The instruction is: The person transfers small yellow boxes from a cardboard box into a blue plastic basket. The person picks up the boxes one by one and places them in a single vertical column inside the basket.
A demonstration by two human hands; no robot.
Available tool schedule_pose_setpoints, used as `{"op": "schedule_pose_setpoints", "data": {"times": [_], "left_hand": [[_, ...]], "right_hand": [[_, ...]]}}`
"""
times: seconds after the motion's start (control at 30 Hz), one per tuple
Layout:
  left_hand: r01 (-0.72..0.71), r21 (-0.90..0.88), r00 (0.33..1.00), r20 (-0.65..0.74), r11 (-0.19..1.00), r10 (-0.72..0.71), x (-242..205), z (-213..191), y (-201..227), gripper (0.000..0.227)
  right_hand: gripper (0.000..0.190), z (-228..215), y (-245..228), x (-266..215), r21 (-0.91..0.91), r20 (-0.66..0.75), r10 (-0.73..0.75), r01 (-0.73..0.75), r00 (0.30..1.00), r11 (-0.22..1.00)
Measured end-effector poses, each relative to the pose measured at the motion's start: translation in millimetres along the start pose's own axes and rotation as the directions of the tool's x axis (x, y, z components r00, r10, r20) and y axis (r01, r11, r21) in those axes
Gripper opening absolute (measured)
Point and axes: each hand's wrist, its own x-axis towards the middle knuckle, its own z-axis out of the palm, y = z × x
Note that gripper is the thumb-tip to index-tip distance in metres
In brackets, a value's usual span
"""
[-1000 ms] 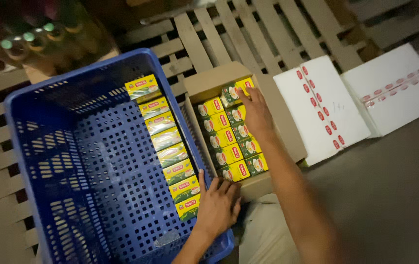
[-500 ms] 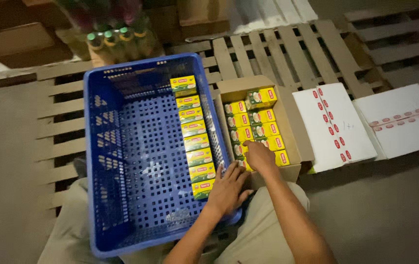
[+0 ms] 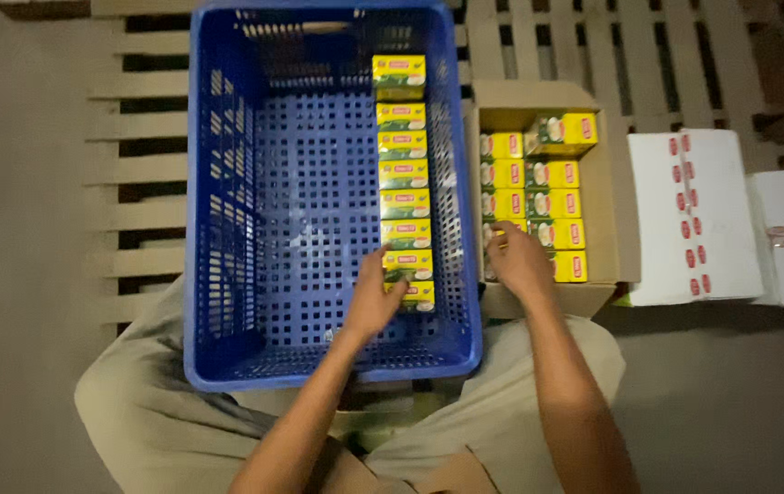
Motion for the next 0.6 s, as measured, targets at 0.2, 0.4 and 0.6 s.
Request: {"op": "schedule_pose_setpoints", "data": {"times": [0.2, 0.4, 0.6], "left_hand": [[0.452, 0.258, 0.866, 0.102, 0.854, -0.489, 61.8, 26.4, -140.8, 0.100], [0.387, 0.398, 0.786, 0.329, 0.832, -0.523, 45.0, 42.2, -128.9, 0.077], [0.436, 0.181, 0.819, 0.326, 0.882, -0.472, 30.5, 42.7, -88.6, 0.071]], "right_hand": [[0.044, -8.5, 2.7, 1.7, 0.041, -0.029, 0.057, -0.056, 0.998, 0.998], [0.039, 4.4, 38.6, 15.4, 0.000, -0.025, 0.029, -0.029, 0.999, 1.000], [0.038, -2.0, 24.2, 3.9, 0.067, -0.033, -0.009, 0.012, 0.999, 0.998]]}}
